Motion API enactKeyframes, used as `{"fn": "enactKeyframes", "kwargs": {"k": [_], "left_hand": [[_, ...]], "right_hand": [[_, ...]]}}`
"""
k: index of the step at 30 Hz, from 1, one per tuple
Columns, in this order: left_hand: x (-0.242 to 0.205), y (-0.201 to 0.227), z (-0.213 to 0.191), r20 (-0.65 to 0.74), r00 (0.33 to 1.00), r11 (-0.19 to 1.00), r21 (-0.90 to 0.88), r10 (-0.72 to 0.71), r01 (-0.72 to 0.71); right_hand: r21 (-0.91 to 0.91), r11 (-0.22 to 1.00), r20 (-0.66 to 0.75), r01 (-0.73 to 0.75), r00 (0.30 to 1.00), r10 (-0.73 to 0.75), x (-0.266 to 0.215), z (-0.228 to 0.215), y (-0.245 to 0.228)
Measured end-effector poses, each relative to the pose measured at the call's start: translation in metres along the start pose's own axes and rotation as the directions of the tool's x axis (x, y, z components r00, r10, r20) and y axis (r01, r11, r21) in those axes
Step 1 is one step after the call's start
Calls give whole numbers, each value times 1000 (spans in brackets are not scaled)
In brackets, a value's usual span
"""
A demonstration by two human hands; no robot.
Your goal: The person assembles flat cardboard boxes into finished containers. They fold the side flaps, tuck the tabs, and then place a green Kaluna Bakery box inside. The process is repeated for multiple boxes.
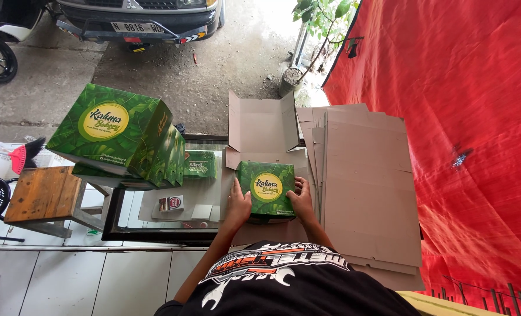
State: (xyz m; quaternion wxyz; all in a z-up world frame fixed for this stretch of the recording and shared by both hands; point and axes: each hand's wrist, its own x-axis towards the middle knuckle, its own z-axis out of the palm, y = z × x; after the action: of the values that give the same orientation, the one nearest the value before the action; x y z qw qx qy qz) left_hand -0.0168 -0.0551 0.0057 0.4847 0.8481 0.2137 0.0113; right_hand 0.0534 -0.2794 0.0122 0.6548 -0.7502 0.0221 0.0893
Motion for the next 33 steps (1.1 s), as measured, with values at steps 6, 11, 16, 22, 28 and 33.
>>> {"fn": "enactKeyframes", "kwargs": {"k": [6, 11, 16, 22, 28, 33], "left_hand": [[-28, 40, -25, -92, 995, 999, 8, 38, -37], [-31, 38, -25, -139, 989, 998, -35, 56, -61], [-33, 42, -27, -163, 985, 996, -46, 65, -73], [-34, 42, -26, -190, 980, 995, -77, 52, -68], [-36, 53, -36, -82, 988, 991, 29, -127, 130], [-64, 89, -77, 180, 980, 996, 28, -89, 86]], "right_hand": [[-48, 999, -108, 8, 994, -13, 4, 16, 22], [-27, 1000, -95, 9, 995, -11, -2, 18, 4], [-32, 999, -97, -3, 995, 0, -2, 18, 2], [-22, 1000, -92, 11, 996, -13, 0, 16, 7], [22, 999, -63, -29, 998, 30, 6, 10, 11], [352, 933, 7, -77, 997, 79, 11, -11, 26]]}}
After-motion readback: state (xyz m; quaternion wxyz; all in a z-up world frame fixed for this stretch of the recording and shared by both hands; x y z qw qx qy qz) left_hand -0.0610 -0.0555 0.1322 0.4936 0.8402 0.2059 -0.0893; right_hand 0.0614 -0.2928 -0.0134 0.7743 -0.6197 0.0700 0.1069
